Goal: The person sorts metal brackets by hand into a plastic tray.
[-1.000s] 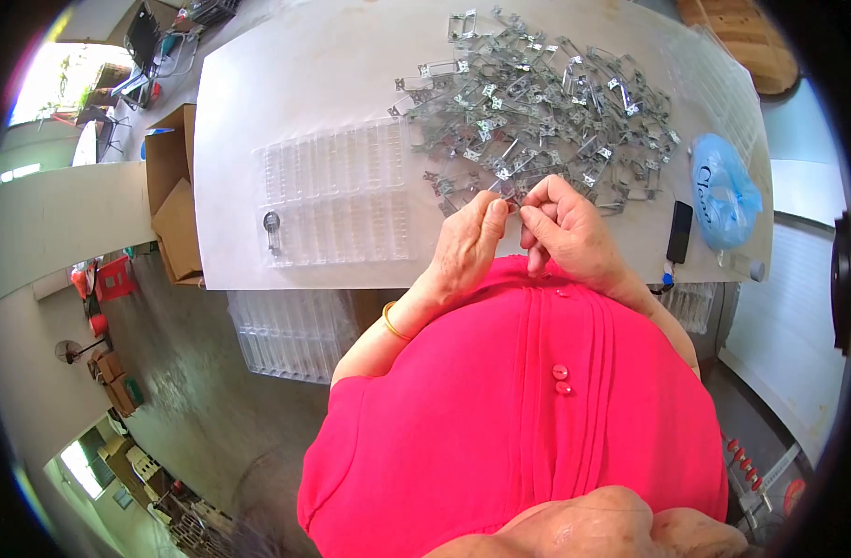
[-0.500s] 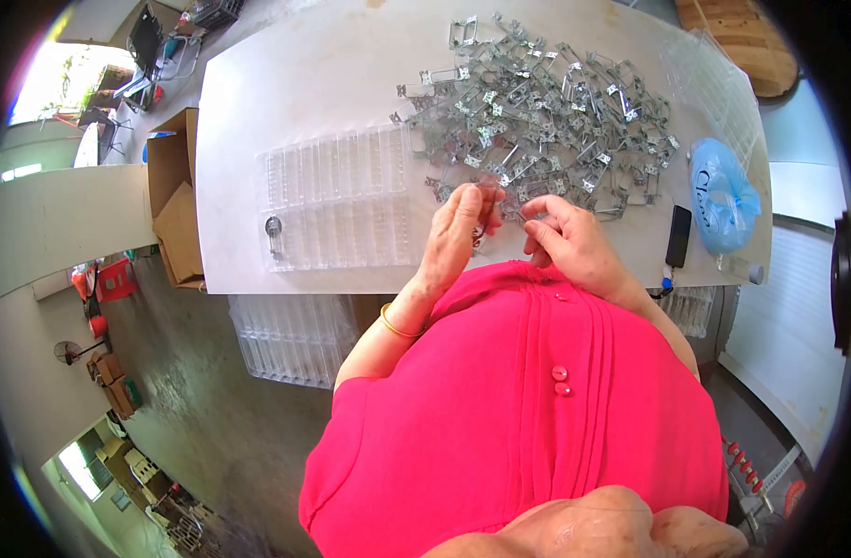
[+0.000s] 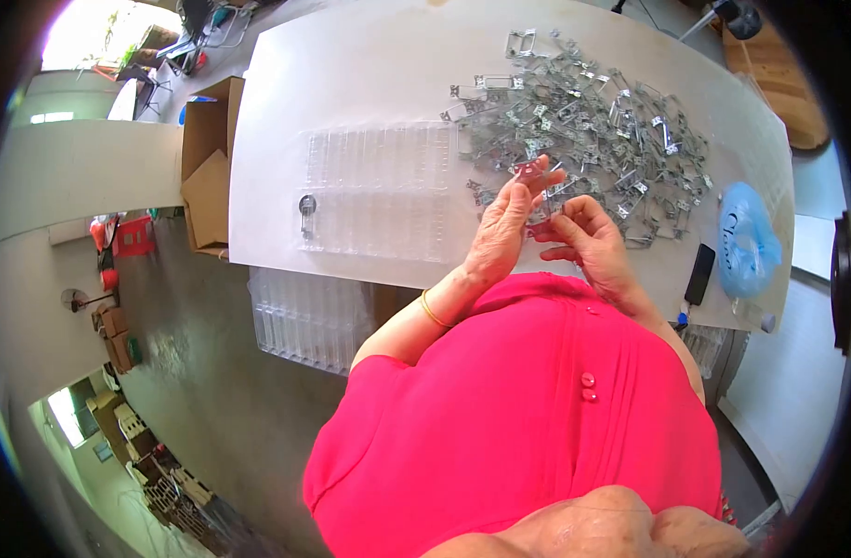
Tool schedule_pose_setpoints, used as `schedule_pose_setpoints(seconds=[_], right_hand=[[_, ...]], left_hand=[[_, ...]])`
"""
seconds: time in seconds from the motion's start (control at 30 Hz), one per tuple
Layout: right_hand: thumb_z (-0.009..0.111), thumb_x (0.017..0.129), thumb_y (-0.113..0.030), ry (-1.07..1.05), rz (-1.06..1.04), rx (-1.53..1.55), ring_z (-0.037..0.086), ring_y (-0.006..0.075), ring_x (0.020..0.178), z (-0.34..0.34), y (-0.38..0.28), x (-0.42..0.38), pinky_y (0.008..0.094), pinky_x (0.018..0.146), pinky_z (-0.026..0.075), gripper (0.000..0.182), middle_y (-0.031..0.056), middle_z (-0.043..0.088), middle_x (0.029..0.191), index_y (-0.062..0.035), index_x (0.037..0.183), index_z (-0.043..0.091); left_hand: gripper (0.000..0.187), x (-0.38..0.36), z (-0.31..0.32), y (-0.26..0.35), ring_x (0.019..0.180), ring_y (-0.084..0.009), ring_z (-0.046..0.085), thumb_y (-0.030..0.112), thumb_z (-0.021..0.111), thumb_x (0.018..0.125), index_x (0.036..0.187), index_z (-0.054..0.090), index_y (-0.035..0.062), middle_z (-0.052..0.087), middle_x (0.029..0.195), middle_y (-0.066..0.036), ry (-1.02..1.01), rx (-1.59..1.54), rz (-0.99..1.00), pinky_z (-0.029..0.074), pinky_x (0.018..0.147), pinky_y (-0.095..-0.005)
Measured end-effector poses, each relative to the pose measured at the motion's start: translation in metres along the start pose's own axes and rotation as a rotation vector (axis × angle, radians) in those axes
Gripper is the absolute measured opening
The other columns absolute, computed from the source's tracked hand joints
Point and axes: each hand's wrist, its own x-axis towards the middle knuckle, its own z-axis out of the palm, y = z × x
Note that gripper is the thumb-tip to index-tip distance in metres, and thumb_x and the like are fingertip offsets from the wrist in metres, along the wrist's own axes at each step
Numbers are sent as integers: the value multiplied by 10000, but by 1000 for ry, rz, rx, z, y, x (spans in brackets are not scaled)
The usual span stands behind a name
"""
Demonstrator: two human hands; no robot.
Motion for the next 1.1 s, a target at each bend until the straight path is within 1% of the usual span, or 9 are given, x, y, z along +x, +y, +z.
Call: schedule_pose_setpoints(seconds=[0.27, 0.43, 0.57, 0.67, 0.73, 0.87, 0.93, 0.97, 1.1], right_hand=[[629, 970, -85, -2, -128, -171, 678, 162, 926, -3, -5, 4, 337, 769, 599, 115, 29, 619, 1003, -52, 1021, 532], [674, 939, -53, -16, -176, -111, 640, 98, 847, -4, 7, 11, 246, 764, 548, 124, 42, 653, 973, -33, 980, 558], [690, 928, -54, 41, -178, -206, 630, 81, 828, -9, 0, 10, 234, 722, 528, 131, 28, 655, 956, -45, 969, 566], [701, 918, -42, 107, -244, -194, 612, 65, 806, -13, -8, 8, 223, 703, 510, 138, 12, 649, 925, -56, 956, 570], [706, 908, -22, 101, -361, -282, 599, 55, 803, -24, -15, 8, 217, 715, 506, 151, 6, 639, 903, -63, 951, 567], [689, 897, 15, -74, -444, -550, 597, 64, 819, -32, -39, -3, 239, 727, 502, 148, 7, 625, 874, -35, 929, 554], [682, 893, 26, -86, -435, -681, 598, 69, 808, -28, -47, -7, 245, 718, 499, 143, 9, 620, 858, -29, 922, 553], [675, 888, 37, -99, -425, -811, 599, 75, 797, -26, -49, -8, 252, 708, 495, 138, 12, 615, 841, -24, 916, 553], [673, 867, 51, -155, -366, -794, 604, 91, 767, -20, -51, -12, 263, 688, 490, 144, 32, 615, 821, -21, 912, 556]], left_hand=[[553, 2, -7, -5, 1424, -227, 353, 413, 378, 1061, 1528, 321, 122, 411, 1522, -112, -37, -175, -30, 337, 1116, -397], [606, 3, -2, -3, 1429, -246, 335, 461, 389, 1046, 1556, 255, 161, 345, 1559, -114, -56, -276, -31, 368, 1093, -388], [623, 3, -5, -3, 1412, -253, 358, 473, 393, 1042, 1562, 234, 170, 342, 1556, -128, -77, -225, -77, 380, 1084, -416], [594, 1, -6, 0, 1401, -271, 371, 439, 411, 1050, 1545, 270, 143, 369, 1534, -148, -106, -319, -108, 383, 1082, -445], [533, 0, -15, -1, 1354, -308, 434, 373, 423, 1053, 1479, 372, 56, 448, 1468, -179, -202, -372, -115, 382, 1082, -477], [481, 2, -25, 16, 1255, -306, 535, 331, 416, 1047, 1368, 478, -22, 559, 1350, -188, -284, -422, -192, 422, 1052, -476], [461, -3, -28, 22, 1124, -275, 621, 318, 417, 1046, 1269, 550, -63, 637, 1231, -173, -103, 55, -209, 461, 1006, -441], [406, -4, -26, 32, 1018, -203, 645, 293, 462, 1041, 1156, 629, -59, 679, 1116, -125, -133, 306, -223, 492, 928, -368], [272, -2, -16, 52, 881, -138, 617, 194, 539, 1011, 1020, 702, -24, 677, 980, -85, -356, 733, -180, 504, 772, -298]])
